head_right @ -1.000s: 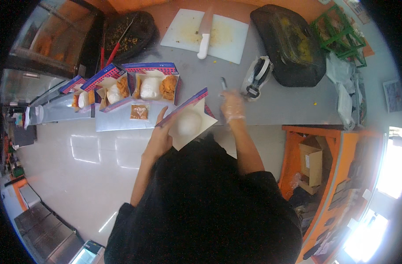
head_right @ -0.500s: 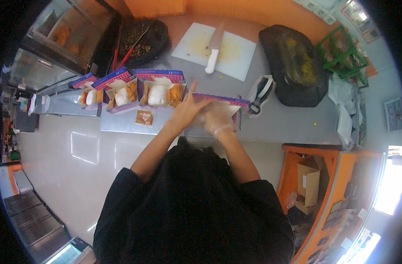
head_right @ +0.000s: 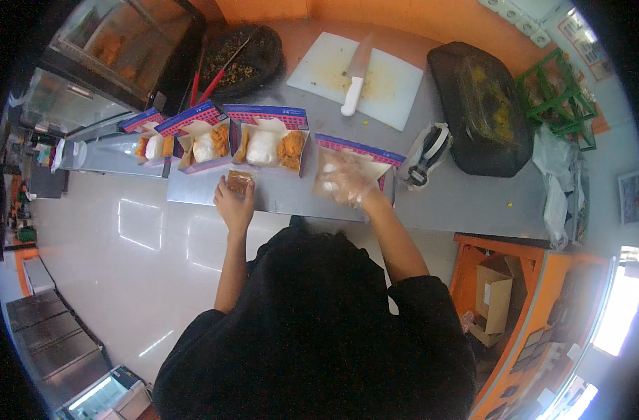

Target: The person assembles multiple food boxes by placing bread, fried chicken, and scrambled eggs into each container. They retrieve items from a warmer and storage bins, then add greens and egg portions using a spoon before arranging the completed boxes on the counter.

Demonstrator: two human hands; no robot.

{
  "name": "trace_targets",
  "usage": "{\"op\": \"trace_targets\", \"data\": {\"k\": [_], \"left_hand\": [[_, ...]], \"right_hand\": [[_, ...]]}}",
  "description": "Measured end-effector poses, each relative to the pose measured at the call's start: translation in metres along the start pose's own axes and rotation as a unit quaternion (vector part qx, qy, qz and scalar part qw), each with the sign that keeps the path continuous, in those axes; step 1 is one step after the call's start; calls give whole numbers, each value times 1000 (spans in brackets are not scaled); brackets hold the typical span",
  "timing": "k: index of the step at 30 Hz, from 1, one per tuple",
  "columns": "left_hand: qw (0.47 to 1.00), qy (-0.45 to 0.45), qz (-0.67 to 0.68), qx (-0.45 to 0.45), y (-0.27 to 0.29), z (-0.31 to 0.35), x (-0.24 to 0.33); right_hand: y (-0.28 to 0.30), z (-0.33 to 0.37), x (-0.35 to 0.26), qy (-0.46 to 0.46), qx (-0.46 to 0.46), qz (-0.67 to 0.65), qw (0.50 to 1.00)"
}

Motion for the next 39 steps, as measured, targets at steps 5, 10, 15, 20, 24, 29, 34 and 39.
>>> {"op": "trace_targets", "data": {"k": [5,10,15,20,24,29,34,39], "left_hand": [[986,98,23,-136,-22,-10,-35],[944,101,241,-202,12,-9,12],[932,-181,272,-158,42,-2,141],[955,-194,196,-107,-2,0,197],[962,-209,160,-77,-33,18,191],[969,-204,78,-117,-42,24,188],[973,-193,123,-30,-27,19,196],[962,-187,201,-14,-34,37,179]], "right_hand": [[2,-5,1,44,10,-18,999],[-11,-8,17,-15,-39,9,999],[7,3,-1,42,27,33,998],[15,19,0,23,119,-47,992],[23,30,-7,35,158,-53,985],[28,35,-9,25,174,-61,982],[29,35,-6,10,189,-75,979],[24,35,0,22,208,-78,975]]}}
Point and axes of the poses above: each hand's wrist, its own z-axis away from the middle knuckle, its own y-axis out of the back of the hand, x = y × z, the point moved 7 cm from there along -z, towards the middle knuckle, and after that the axes turned 7 degrees about -z, right-handed, at the moved point
